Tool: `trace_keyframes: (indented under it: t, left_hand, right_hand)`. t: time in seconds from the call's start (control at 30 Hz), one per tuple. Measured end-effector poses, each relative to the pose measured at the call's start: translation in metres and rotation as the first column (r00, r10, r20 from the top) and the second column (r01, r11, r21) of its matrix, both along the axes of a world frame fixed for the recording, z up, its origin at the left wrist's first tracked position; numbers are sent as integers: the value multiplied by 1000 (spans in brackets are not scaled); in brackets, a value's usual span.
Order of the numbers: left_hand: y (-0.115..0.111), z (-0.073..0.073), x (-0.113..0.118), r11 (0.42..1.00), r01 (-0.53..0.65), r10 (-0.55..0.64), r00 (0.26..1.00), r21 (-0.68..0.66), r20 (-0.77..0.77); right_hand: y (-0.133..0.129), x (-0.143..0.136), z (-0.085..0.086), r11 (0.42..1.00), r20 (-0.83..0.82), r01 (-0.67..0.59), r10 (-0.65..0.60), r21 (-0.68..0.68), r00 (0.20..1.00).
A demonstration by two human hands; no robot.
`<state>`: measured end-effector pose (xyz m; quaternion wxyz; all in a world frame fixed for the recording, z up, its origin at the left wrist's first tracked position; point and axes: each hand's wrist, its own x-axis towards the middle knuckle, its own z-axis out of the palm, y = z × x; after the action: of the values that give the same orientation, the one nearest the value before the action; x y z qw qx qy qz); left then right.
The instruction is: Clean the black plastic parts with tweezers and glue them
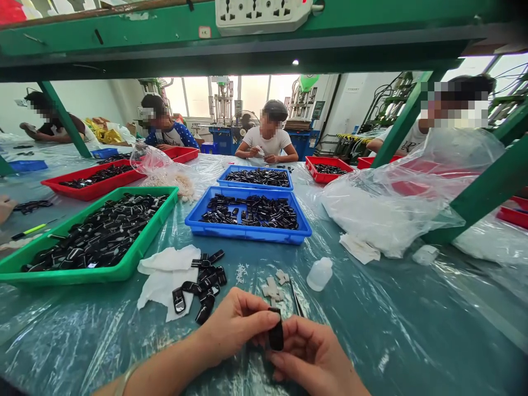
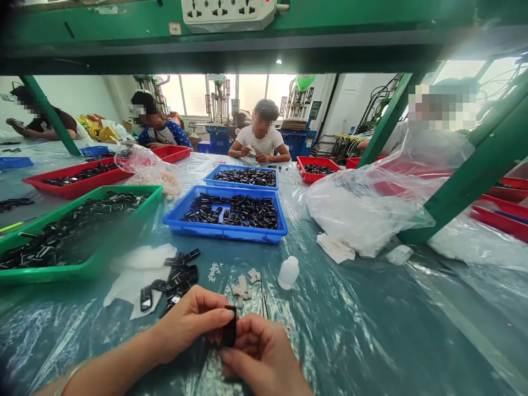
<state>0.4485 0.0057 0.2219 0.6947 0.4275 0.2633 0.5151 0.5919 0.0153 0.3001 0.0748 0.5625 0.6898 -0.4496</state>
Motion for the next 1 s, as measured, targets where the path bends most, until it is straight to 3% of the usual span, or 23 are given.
trace_keyframes:
  t: [0.17,0.5,1.0]
  left_hand:
    - [-3,4,0,999,-34,34,999,1,-27]
    - [-5,3,2,999,-28,27,999,-30,-25]
    - [-4,4,4,997,-35,34,999,-65,-20]
  right_hand:
    - [2,6,-6,989,104,-56,42,136,994]
    - [5,11,-11,941,239,-186,119,283,964]
    - [4,12,-13,934,263,-196,117,298,958]
